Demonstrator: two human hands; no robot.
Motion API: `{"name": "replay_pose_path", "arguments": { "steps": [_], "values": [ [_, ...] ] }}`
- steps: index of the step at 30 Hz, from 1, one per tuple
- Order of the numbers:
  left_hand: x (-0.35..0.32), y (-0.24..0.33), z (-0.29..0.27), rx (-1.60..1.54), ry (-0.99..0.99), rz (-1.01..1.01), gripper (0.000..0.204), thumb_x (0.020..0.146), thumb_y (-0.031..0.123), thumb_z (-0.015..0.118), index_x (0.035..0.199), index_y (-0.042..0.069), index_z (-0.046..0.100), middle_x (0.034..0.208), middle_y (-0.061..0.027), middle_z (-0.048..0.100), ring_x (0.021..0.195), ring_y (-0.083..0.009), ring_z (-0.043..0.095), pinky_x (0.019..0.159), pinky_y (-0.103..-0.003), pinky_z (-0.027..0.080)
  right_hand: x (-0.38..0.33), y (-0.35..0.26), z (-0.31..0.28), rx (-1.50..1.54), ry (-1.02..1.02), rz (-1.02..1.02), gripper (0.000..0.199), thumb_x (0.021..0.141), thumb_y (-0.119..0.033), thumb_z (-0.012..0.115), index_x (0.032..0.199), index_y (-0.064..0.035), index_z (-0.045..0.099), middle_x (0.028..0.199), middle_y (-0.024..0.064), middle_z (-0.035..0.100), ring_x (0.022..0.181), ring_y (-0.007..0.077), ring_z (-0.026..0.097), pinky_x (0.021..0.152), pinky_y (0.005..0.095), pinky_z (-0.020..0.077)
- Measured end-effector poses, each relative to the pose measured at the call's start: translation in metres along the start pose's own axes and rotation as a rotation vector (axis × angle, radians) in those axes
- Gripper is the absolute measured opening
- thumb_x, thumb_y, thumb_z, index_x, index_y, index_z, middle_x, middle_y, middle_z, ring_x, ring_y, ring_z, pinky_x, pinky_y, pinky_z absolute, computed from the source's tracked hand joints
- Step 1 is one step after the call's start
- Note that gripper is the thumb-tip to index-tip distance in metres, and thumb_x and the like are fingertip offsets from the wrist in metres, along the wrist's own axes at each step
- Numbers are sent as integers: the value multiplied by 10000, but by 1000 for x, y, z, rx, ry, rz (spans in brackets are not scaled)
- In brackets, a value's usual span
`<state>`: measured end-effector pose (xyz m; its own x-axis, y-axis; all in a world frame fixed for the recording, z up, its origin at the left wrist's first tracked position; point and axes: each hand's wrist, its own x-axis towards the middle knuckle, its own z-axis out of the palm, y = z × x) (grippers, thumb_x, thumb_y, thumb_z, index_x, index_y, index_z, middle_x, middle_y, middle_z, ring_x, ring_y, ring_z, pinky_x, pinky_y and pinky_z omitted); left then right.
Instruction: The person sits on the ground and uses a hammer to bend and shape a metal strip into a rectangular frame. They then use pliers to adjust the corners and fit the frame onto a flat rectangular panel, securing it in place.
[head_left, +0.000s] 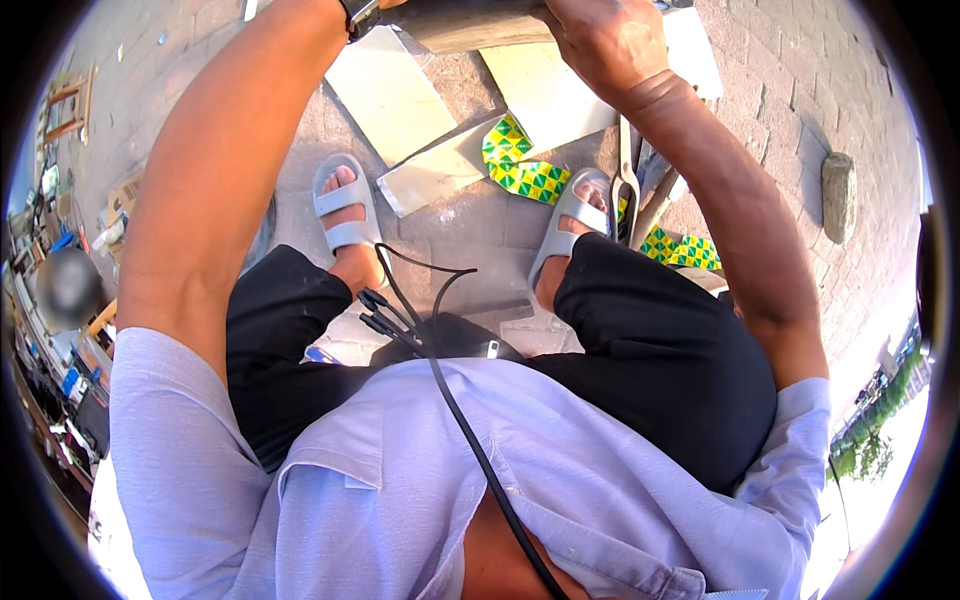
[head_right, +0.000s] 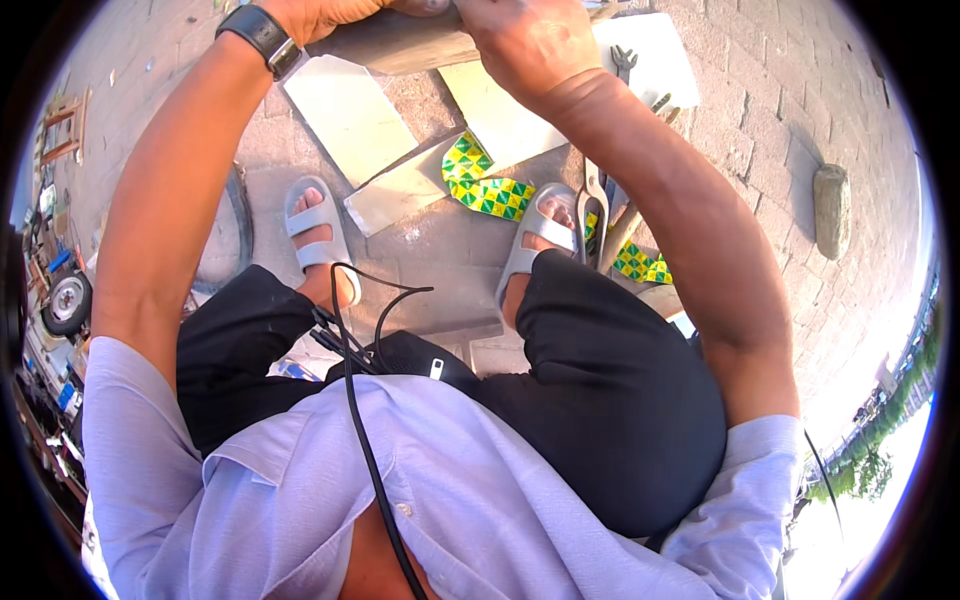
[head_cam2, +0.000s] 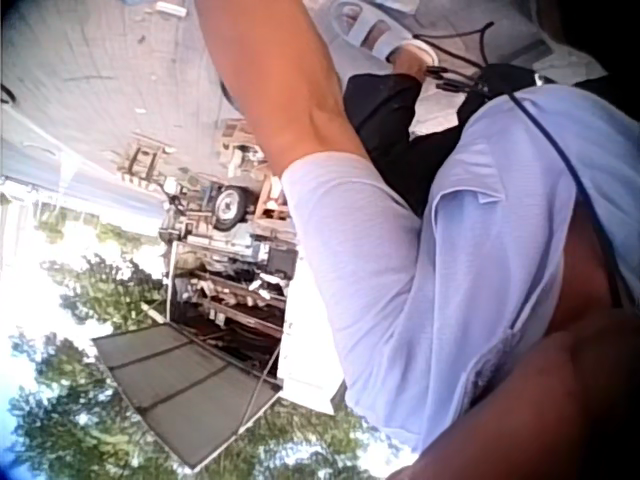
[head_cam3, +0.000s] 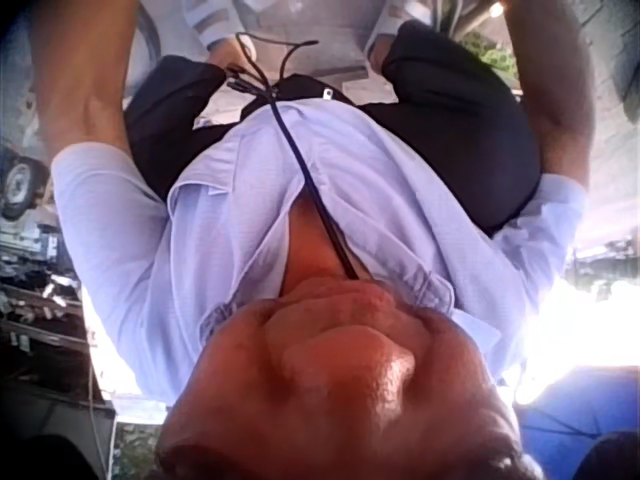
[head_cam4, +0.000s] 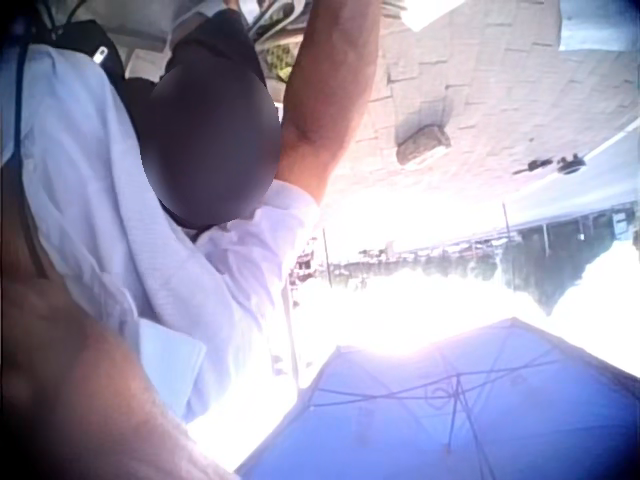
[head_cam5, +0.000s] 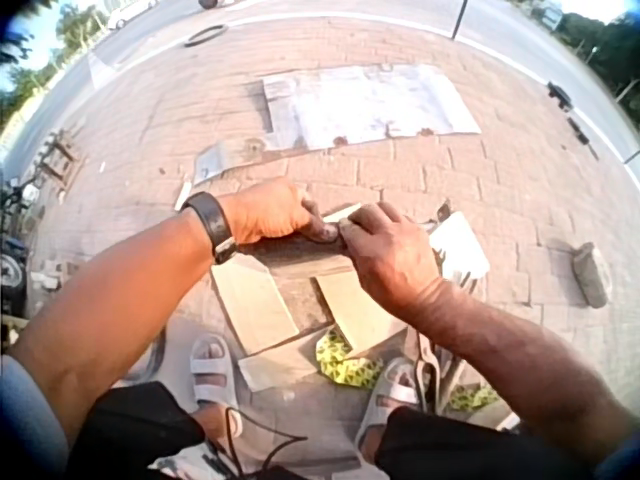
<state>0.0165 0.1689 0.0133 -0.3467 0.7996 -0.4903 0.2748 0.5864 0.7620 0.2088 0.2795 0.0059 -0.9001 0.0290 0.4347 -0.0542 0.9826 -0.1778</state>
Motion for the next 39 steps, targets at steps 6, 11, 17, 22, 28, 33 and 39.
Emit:
{"name": "replay_pose_path", "arguments": {
  "steps": [6, 11, 17, 22, 28, 33, 39],
  "values": [
    [-16, 0, 1, 255, 176, 238, 359, 796, 295, 847, 1004, 10, 779, 844, -178, 747, 779, -286, 701, 725, -403, 544, -1, -1, 5, -12, 3, 21, 100, 818, -114, 688, 899, -62, 661, 913, 99, 624, 876, 313, 635, 703, 416, 548],
    [-78, 0, 37, 771, 745, 793, 497, 759, 138, 760, 1220, -12, 647, 1239, -205, 654, 1138, -378, 624, 979, -487, 502, -8, 5, -2, 1, 33, 47, 114, 813, -116, 708, 904, -63, 663, 915, 97, 626, 891, 310, 641, 707, 410, 554],
    [-113, -29, 58, 873, 699, 587, 498, 889, 118, 618, 1352, -62, 582, 1396, -245, 581, 1312, -400, 550, 1131, -490, 423, 2, -2, 1, 10, 17, 45, 131, 818, -114, 722, 932, -66, 680, 924, 98, 632, 883, 316, 645, 704, 418, 560],
    [-94, -37, 61, 851, 757, 606, 464, 923, 105, 553, 1355, -63, 581, 1369, -248, 598, 1296, -401, 563, 1121, -478, 437, 1, -7, -2, -36, 25, 64, 141, 808, -110, 734, 927, -65, 674, 928, 98, 638, 887, 317, 648, 704, 413, 560],
    [-77, -40, 60, 878, 814, 623, 444, 912, 120, 571, 1323, -46, 609, 1299, -220, 640, 1226, -371, 607, 1069, -467, 474, 3, -4, 1, -9, 36, 85, 163, 790, -114, 752, 921, -64, 668, 928, 101, 636, 891, 320, 646, 701, 424, 556],
    [-72, -38, 60, 849, 877, 623, 351, 885, 138, 620, 1201, -1, 685, 1191, -171, 695, 1103, -345, 662, 946, -454, 530, 2, -3, 2, -35, 21, 73, 165, 778, -118, 754, 899, -66, 654, 916, 100, 621, 890, 323, 640, 697, 432, 557],
    [-68, -44, 59, 875, 903, 633, 280, 881, 136, 633, 1125, 31, 721, 1118, -146, 727, 1030, -315, 698, 889, -430, 545, 1, -5, 6, -65, -39, 98, 156, 775, -136, 751, 856, -71, 634, 901, 107, 615, 883, 331, 646, 691, 438, 560]
  ]
}}
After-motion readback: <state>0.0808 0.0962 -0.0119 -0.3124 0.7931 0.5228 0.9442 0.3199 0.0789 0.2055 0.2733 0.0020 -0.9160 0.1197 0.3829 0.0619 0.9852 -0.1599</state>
